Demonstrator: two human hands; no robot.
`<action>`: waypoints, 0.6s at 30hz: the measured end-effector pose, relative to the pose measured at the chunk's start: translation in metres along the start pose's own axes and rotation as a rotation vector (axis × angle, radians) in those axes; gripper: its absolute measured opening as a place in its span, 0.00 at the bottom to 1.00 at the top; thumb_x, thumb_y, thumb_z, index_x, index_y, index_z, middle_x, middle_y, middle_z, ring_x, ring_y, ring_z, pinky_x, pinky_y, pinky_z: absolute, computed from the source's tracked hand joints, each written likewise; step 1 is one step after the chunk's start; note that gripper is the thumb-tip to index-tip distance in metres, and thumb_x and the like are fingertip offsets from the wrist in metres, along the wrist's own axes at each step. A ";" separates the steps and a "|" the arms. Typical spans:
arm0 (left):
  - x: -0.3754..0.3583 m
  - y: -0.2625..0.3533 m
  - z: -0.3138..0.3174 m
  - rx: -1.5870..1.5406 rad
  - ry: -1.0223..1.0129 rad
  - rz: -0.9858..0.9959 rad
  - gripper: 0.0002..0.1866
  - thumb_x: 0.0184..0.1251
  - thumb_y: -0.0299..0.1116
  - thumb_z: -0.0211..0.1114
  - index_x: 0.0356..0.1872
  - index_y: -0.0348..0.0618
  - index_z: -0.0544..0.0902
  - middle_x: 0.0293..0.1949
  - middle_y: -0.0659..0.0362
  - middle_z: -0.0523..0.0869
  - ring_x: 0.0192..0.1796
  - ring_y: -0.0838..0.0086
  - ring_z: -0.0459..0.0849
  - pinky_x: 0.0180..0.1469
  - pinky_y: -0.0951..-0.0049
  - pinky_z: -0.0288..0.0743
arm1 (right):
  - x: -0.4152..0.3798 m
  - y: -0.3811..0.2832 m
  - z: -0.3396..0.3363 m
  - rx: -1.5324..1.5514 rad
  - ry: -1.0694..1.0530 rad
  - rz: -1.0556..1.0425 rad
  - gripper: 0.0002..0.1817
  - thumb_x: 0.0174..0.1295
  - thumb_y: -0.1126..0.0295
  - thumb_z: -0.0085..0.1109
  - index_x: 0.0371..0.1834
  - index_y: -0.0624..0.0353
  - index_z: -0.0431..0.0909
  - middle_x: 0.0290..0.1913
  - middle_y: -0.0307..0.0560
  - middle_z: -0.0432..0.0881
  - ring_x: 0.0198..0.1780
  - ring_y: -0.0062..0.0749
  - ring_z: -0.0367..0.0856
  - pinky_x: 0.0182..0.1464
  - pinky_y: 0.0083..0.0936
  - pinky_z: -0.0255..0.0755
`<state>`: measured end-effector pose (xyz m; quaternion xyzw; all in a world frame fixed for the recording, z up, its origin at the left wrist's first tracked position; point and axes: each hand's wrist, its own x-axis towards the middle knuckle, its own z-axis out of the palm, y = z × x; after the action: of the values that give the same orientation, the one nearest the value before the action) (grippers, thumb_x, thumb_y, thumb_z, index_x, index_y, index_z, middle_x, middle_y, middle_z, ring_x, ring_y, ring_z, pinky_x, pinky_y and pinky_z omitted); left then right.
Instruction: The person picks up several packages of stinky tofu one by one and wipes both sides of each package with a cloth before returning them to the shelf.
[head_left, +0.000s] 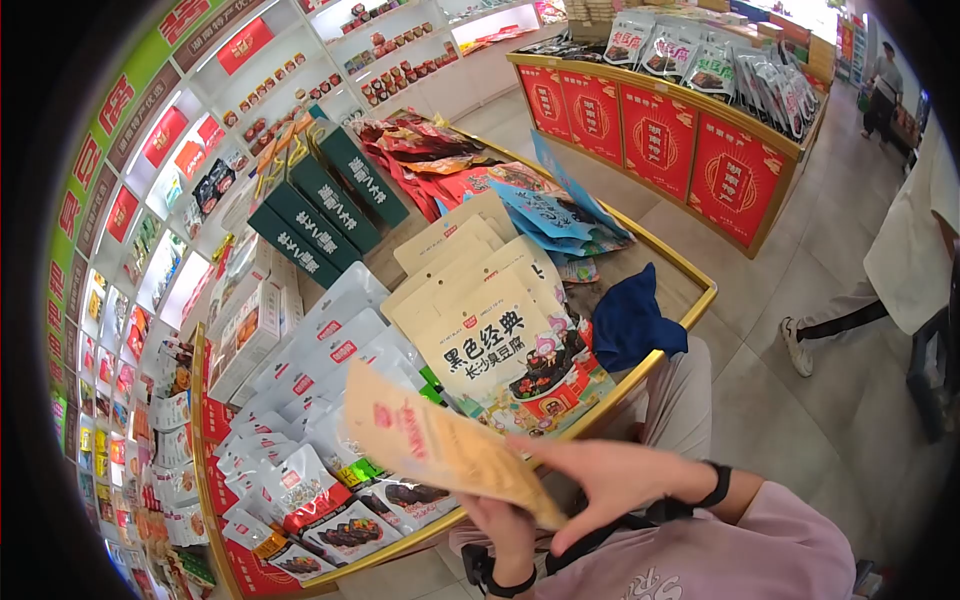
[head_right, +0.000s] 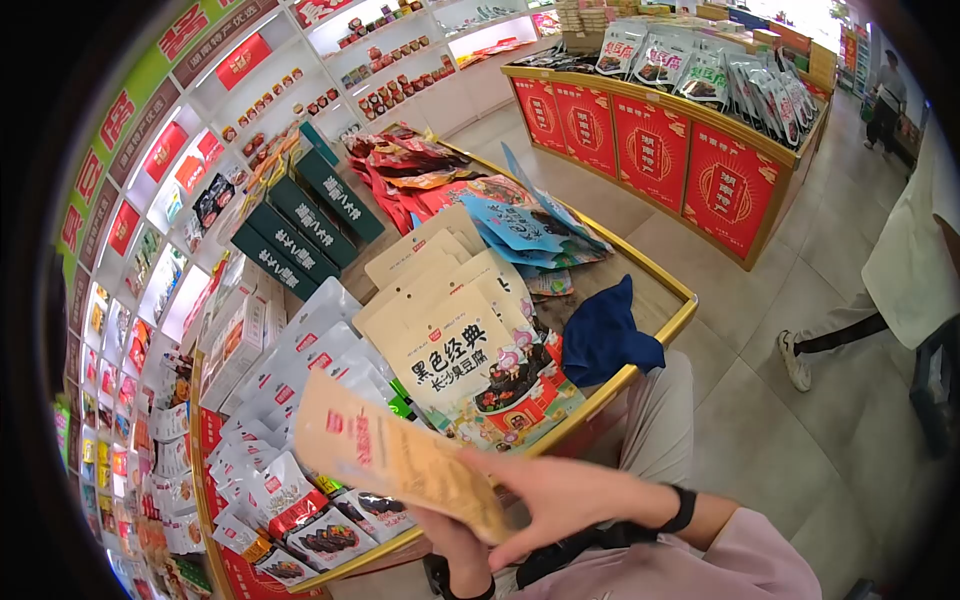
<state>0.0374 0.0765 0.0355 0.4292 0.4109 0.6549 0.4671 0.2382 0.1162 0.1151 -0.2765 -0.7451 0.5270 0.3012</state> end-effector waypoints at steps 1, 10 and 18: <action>0.011 0.017 0.030 0.126 0.028 -0.022 0.48 0.82 0.63 0.53 0.86 0.40 0.46 0.83 0.46 0.57 0.82 0.57 0.62 0.81 0.52 0.59 | -0.002 -0.003 0.011 0.049 -0.022 0.131 0.62 0.53 0.47 0.84 0.83 0.66 0.56 0.77 0.60 0.71 0.76 0.45 0.73 0.74 0.33 0.69; 0.155 0.083 0.070 0.771 -0.629 0.154 0.26 0.71 0.39 0.72 0.65 0.37 0.78 0.69 0.46 0.80 0.73 0.54 0.76 0.75 0.57 0.66 | -0.075 0.064 -0.036 0.046 0.883 0.086 0.17 0.67 0.75 0.72 0.58 0.66 0.84 0.54 0.47 0.89 0.54 0.26 0.85 0.58 0.28 0.78; 0.319 0.000 0.069 1.583 -0.065 0.666 0.38 0.61 0.60 0.76 0.57 0.34 0.79 0.54 0.45 0.81 0.60 0.48 0.77 0.63 0.49 0.72 | -0.151 0.081 -0.042 0.024 1.116 0.216 0.18 0.64 0.78 0.73 0.56 0.69 0.84 0.52 0.47 0.91 0.51 0.26 0.86 0.57 0.28 0.79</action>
<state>0.0407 0.3935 0.1131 0.7453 0.5860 0.2657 -0.1749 0.3778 0.0555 0.0254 -0.5845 -0.4344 0.3373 0.5966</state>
